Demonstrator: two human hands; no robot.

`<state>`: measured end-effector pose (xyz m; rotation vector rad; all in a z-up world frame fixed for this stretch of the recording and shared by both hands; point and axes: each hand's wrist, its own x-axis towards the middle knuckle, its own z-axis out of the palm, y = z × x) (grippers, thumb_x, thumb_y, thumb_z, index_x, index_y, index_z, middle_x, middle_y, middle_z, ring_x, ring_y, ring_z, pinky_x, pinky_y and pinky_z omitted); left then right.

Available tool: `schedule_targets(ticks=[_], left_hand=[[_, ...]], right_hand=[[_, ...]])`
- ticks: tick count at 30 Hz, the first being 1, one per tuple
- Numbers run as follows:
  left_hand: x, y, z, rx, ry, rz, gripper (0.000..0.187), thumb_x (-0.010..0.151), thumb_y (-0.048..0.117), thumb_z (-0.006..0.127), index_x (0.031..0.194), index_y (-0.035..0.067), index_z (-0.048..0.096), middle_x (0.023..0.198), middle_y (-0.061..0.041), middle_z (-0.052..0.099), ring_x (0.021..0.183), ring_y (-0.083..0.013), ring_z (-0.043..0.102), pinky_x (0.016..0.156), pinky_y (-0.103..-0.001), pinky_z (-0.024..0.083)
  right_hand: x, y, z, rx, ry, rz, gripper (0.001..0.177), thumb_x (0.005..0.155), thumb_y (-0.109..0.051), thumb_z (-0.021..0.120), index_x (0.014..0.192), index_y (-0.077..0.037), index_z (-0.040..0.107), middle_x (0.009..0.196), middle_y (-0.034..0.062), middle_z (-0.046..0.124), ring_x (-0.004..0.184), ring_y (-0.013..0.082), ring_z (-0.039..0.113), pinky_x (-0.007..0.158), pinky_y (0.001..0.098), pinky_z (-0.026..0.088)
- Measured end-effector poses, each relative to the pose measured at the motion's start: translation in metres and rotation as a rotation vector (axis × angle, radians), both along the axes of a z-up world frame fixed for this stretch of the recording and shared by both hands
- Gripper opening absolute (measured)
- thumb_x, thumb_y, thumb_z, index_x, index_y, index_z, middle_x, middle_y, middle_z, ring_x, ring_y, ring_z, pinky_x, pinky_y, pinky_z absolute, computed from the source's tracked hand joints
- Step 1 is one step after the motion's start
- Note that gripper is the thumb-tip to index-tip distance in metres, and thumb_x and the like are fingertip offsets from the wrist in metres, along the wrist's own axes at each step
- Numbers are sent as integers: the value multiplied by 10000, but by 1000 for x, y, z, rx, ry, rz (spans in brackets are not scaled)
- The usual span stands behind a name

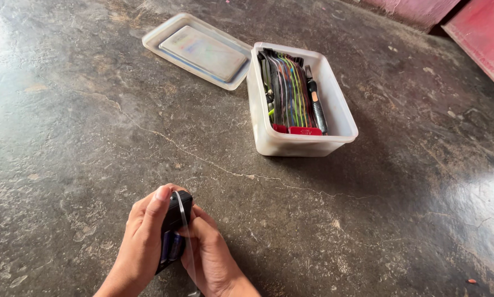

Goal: The person removes two AA batteries from a black battery holder, places them on the floor, and then inserts two new AA batteries into the holder. The person handles the batteries and holder by hand on the floor.

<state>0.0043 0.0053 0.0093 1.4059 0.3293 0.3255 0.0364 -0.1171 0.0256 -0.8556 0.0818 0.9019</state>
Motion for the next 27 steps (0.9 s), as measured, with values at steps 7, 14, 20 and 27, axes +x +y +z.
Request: schedule_targets(ticks=[7, 14, 20, 27], left_hand=[[3, 6, 10, -176, 26, -74, 598, 982, 555, 451, 861, 9, 663, 708, -64, 637, 662, -151, 586, 634, -309, 495], [6, 3, 5, -287, 89, 19, 556, 952, 543, 458, 901, 28, 660, 723, -64, 651, 662, -154, 600, 641, -317, 505], [6, -1, 10, -261, 172, 36, 610, 924, 600, 461, 896, 29, 671, 712, -89, 648, 624, -190, 596, 591, -349, 501], [3, -1, 9, -460, 238, 41, 632, 904, 644, 430, 893, 56, 661, 756, -103, 655, 663, -219, 631, 617, -382, 526]], right_hand=[[1, 3, 18, -21, 25, -12, 559, 841, -130, 541, 1394, -116, 628, 1091, -33, 706, 1032, 82, 665, 990, 269, 528], [1, 3, 10, -89, -23, 10, 554, 879, -207, 529, 1422, -161, 625, 1040, -47, 717, 960, 66, 671, 920, 253, 532], [-2, -3, 0, -68, -31, 3, 443, 912, -246, 623, 1334, -114, 652, 1037, -31, 722, 991, 83, 669, 949, 249, 540], [-7, -4, -2, -110, -51, 12, 303, 888, -234, 685, 1175, -140, 658, 999, -42, 689, 977, 88, 648, 909, 272, 530]])
